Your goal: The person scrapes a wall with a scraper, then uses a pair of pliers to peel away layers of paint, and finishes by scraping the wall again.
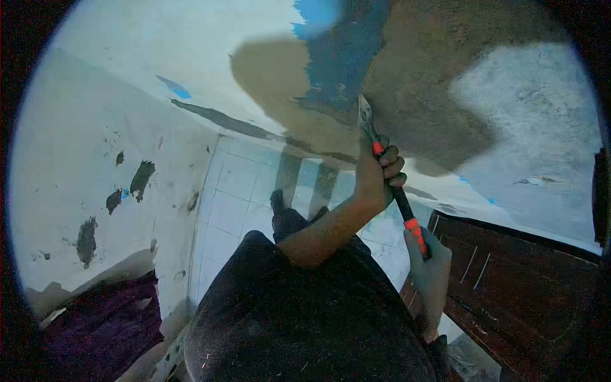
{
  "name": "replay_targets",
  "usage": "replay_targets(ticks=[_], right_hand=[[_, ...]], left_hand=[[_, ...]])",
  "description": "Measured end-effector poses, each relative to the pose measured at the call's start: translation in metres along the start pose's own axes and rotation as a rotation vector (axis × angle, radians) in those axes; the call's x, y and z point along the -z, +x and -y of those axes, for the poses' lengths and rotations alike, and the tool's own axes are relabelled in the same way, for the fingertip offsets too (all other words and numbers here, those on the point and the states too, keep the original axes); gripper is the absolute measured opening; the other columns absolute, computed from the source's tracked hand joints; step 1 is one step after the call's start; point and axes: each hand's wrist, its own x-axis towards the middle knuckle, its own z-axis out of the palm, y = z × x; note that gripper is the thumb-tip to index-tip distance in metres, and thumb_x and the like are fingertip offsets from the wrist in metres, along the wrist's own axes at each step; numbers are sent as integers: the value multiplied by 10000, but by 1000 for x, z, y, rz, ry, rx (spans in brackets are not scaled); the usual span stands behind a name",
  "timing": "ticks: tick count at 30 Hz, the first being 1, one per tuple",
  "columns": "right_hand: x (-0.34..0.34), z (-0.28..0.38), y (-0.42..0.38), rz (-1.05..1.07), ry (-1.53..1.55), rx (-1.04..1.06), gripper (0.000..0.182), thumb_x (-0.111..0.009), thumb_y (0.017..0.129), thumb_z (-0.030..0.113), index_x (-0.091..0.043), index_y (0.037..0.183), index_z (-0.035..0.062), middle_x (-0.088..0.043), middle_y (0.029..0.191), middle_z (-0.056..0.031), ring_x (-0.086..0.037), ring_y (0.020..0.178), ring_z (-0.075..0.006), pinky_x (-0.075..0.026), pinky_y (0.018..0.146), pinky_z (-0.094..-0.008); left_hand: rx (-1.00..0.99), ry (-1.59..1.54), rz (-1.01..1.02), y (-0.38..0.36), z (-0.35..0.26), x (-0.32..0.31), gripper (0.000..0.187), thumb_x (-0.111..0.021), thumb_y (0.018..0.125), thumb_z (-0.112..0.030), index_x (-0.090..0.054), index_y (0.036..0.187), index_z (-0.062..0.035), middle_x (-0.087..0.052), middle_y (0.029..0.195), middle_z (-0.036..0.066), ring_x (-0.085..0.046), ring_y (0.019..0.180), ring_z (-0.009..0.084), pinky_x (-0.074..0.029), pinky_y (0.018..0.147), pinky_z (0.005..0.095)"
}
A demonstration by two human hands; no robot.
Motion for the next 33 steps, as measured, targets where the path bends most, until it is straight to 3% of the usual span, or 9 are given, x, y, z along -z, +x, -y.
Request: replay_targets(ticks=[2, 11, 15, 16, 20, 25, 28, 31, 33], right_hand=[[-6, -7, 0, -36, 10, 40, 312, -655, 855, 265, -653, 986, -18, -475, 524, -101, -430, 492, -89, -364, 465, -310], [3, -8, -5, 2, 62, -8, 344, -634, 868, 285, -648, 999, -33, -500, 551, -120, -429, 559, -60, -378, 482, -307], [6, -2, 8, 37, -42, 46, 336, -642, 863, 273, -649, 999, -34, -547, 572, -164, -502, 527, -110, -400, 495, -316], [7, 2, 5, 33, -6, 0, 330, -643, 861, 269, -648, 1008, -26, -547, 583, -188, -533, 516, -166, -413, 509, -331], [4, 2, -8, -24, -43, 64, 311, -623, 872, 272, -650, 979, -19, -535, 585, -189, -507, 488, -223, -411, 509, -352], [6, 5, -1, 40, -100, 42, 328, -607, 880, 291, -645, 976, -20, -518, 576, -198, -522, 494, -197, -408, 503, -362], [3, 6, -9, -13, -95, 30, 341, -599, 884, 310, -646, 945, -22, -467, 543, -169, -434, 479, -149, -381, 486, -372], [1, 2, 11, 64, -91, 120, 344, -602, 881, 312, -646, 929, -26, -467, 549, -186, -444, 488, -148, -375, 489, -377], [2, -3, 8, 88, -129, 77, 355, -602, 878, 324, -642, 919, -27, -494, 577, -215, -482, 495, -182, -379, 501, -376]], left_hand=[[64, -41, 2, 0, 0, -1, 445, -339, 920, -610, -420, 803, -189, -287, 589, -59, -254, 470, 73, -240, 415, 245], [-9, 16, 10, 7, 4, -2, 408, -351, 943, -557, -390, 778, -187, -285, 571, -63, -248, 456, 62, -209, 395, 231], [-58, -17, 13, 11, -2, 6, 401, -342, 946, -553, -394, 787, -189, -290, 579, -64, -247, 460, 59, -214, 397, 228], [-50, -25, 32, 14, 2, 9, 402, -340, 946, -556, -393, 792, -189, -292, 581, -65, -250, 460, 59, -215, 398, 228], [-46, -54, 76, 14, -2, 8, 385, -325, 959, -526, -386, 784, -188, -300, 582, -61, -261, 462, 62, -220, 400, 227], [-50, -29, 72, 18, 0, 18, 392, -312, 965, -510, -374, 757, -184, -307, 585, -59, -269, 468, 64, -215, 401, 229], [-13, -107, 73, 18, 1, 21, 378, -319, 966, -494, -394, 771, -179, -307, 575, -55, -262, 455, 66, -212, 394, 238], [-36, -83, 12, 23, -1, 29, 376, -344, 957, -501, -409, 783, -175, -318, 576, -53, -274, 457, 71, -218, 392, 237], [-47, -117, 93, 25, 1, 33, 405, -366, 936, -548, -423, 793, -173, -320, 575, -51, -278, 458, 72, -216, 396, 227]])
